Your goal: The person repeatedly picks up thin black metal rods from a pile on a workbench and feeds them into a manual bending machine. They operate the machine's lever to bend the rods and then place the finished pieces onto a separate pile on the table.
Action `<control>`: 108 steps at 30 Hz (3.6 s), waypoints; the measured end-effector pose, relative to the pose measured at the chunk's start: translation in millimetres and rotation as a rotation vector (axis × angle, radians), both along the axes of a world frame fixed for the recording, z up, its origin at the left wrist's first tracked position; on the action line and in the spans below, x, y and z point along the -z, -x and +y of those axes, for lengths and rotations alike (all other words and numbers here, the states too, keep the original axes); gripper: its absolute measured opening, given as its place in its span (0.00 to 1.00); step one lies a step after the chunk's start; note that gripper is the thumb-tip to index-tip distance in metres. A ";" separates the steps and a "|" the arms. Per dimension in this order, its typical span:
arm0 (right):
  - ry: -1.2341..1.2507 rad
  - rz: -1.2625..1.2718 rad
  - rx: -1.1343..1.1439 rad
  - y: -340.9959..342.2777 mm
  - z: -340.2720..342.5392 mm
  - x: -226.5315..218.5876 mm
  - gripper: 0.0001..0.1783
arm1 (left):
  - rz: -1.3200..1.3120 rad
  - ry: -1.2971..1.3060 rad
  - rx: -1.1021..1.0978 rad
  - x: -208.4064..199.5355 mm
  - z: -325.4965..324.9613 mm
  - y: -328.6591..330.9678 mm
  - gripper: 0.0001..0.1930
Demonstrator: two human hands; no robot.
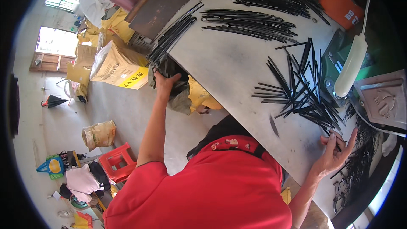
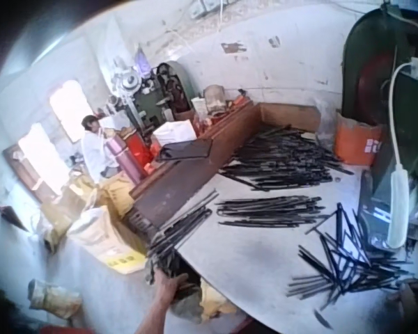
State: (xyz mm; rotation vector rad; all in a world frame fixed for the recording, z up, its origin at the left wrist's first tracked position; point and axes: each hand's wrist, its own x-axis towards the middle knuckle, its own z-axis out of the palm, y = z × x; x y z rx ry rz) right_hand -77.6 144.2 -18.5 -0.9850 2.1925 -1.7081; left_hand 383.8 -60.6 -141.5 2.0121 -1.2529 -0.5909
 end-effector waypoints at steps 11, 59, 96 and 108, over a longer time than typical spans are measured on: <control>0.000 -0.054 0.037 -2.6 -5.4 -3.2 0.32 | 0.102 0.182 -0.324 76.8 -20.6 -47.0 0.18; -0.123 -0.223 0.079 8.2 -3.9 -21.0 0.30 | -0.461 0.436 0.657 -133.6 -76.1 73.9 0.19; -0.019 -0.228 0.090 13.8 -2.5 -2.6 0.31 | 0.460 0.151 0.353 -139.5 -60.9 81.6 0.30; -0.069 -0.224 0.079 11.7 -1.0 -6.0 0.30 | -0.661 -0.017 0.704 -159.9 -100.9 59.5 0.18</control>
